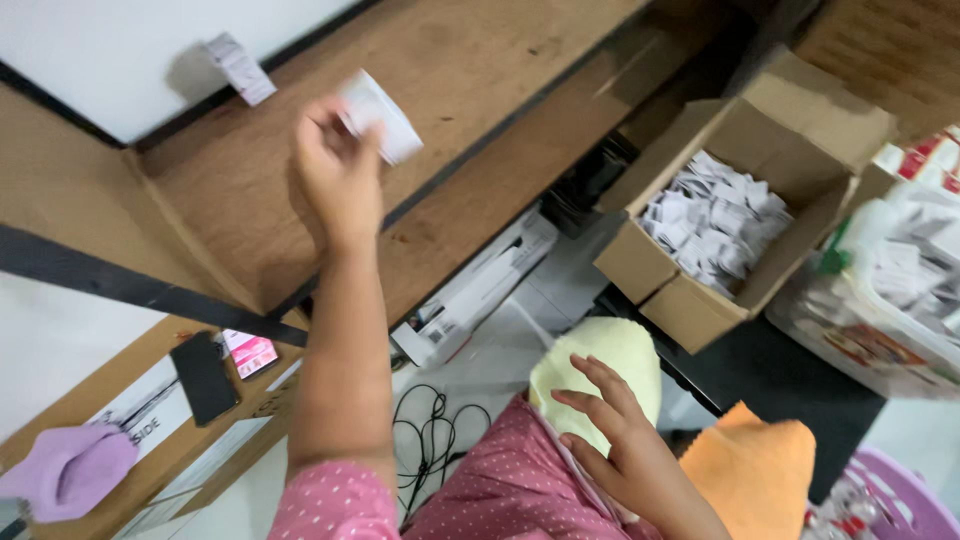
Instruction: The person sits on the floor and repeatedly picks small white boxes from a cardboard box, opens them, inserts small vials with red caps from a pink basket, closes the boxes, and places them on a nearby shelf. The process is repeated for multiple units.
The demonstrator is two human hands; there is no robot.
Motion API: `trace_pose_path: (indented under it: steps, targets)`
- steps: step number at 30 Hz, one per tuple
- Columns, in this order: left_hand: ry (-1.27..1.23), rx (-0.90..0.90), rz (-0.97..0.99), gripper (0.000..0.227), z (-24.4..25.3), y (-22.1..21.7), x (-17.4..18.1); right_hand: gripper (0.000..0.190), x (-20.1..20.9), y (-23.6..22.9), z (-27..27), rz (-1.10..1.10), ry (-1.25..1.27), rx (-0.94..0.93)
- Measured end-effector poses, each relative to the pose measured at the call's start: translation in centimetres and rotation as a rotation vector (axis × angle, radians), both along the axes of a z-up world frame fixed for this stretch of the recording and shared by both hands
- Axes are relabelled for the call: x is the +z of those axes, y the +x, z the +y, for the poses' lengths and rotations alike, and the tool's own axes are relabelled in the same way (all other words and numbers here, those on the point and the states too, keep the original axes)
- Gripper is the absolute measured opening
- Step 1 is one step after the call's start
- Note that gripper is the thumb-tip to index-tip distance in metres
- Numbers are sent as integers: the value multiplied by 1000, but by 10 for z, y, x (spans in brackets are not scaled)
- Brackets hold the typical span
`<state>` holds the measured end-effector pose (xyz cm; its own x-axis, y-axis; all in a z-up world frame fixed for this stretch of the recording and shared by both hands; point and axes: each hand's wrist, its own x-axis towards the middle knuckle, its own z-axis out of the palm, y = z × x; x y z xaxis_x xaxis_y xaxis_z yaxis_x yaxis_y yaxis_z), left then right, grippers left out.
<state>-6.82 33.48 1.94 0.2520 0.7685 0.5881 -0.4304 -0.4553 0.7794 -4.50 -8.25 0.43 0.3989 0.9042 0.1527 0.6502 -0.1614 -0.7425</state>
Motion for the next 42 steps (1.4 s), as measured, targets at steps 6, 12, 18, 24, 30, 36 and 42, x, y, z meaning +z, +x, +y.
trace_pose_path:
  steps: [6,12,18,24,30,36,42]
  targets:
    - [-149,631,255,52,163,15,-11,40,-35,22,-4,67,-16,-26]
    - [-34,668,306,52,265,9,-69,37,-76,53,-22,183,77,-172]
    - [-3,613,520,37,315,-20,-107,38,-64,56,-26,381,-132,-317]
    - [356,648,681,63,279,-39,-108,33,-46,57,-33,218,6,-248]
    - [372,837,624,135,269,-2,-81,35,-73,61,-45,205,23,-295]
    - [-331,708,842,116,266,17,-83,31,-128,71,-45,194,54,-319]
    - [265,950,712,122,286,17,-110,33,-111,74,-36,118,5,-271]
